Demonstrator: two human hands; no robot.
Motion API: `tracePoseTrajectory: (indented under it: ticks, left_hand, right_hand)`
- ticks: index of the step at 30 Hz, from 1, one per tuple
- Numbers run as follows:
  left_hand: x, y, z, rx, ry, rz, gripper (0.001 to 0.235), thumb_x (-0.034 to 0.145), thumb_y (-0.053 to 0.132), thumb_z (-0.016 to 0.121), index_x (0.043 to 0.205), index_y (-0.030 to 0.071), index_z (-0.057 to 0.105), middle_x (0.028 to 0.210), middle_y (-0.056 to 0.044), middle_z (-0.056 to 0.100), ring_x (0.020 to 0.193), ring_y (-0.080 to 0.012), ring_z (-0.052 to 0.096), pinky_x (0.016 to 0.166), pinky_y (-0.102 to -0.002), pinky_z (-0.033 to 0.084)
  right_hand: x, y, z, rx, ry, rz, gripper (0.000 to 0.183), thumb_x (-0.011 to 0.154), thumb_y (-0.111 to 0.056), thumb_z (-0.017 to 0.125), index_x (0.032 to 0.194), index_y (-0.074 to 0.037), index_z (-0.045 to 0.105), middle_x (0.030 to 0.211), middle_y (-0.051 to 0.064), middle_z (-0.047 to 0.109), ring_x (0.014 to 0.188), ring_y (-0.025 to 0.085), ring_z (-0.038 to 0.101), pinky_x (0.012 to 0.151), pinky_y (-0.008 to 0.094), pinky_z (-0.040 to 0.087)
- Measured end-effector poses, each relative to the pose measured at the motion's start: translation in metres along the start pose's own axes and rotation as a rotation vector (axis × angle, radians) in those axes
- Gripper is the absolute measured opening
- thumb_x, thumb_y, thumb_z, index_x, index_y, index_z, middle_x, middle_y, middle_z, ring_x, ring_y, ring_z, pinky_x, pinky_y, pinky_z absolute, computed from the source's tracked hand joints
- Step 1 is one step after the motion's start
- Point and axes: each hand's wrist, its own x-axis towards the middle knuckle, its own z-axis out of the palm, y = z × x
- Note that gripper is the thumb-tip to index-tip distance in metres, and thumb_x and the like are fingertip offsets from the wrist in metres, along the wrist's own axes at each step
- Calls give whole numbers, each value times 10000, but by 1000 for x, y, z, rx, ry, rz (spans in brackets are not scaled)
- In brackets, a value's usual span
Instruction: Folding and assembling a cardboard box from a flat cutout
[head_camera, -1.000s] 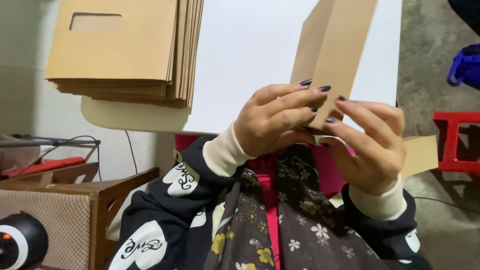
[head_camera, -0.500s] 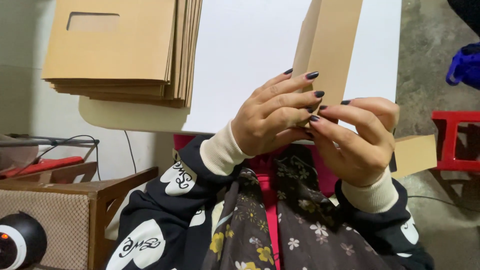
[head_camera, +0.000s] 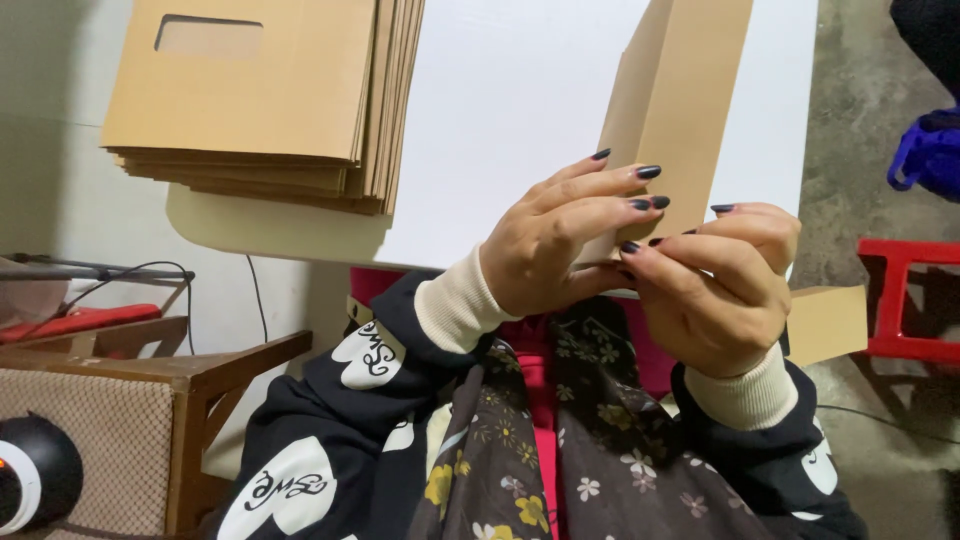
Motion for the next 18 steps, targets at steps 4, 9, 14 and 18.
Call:
tracePoseTrajectory:
  ticks: [4, 9, 14, 18]
  left_hand:
    - [-2, 1, 1, 11, 4, -6, 446, 1087, 290, 680, 1412, 94, 446, 1424, -86, 612, 1420, -320, 587, 1290, -556, 462]
    - [-3, 0, 3, 47, 24, 15, 412, 1104, 253, 653, 1418, 82, 448, 1417, -105, 617, 1406, -335, 597, 1275, -549, 468]
    - [7, 4, -3, -19, 44, 36, 361, 1061, 266, 673, 1326, 60, 539, 1348, -142, 641, 1327, -361, 624, 1227, -548, 499]
    - [-2, 9, -3, -217, 48, -42, 436, 1071, 274, 715, 1421, 111, 509, 1554, -164, 406, 1485, -406, 507, 1293, -584, 516]
  right_hand:
    - [6, -6, -1, 1, -59, 38, 101, 974, -70, 739, 878, -77, 771, 974, 92, 692, 915, 336, 541, 889, 494, 464]
    - [16, -6, 1, 2, -69, -37, 184, 1018, -39, 630, 930, -62, 790, 923, 83, 669, 829, 299, 532, 815, 469, 444]
    - [2, -4, 1, 101, 6, 45, 117, 962, -154, 714, 881, -72, 732, 958, 122, 688, 902, 325, 574, 854, 461, 484]
    - [-16, 1, 4, 281, 74, 263, 381, 999, -313, 659, 1240, -27, 591, 1302, 252, 582, 1247, 375, 549, 1104, 494, 487]
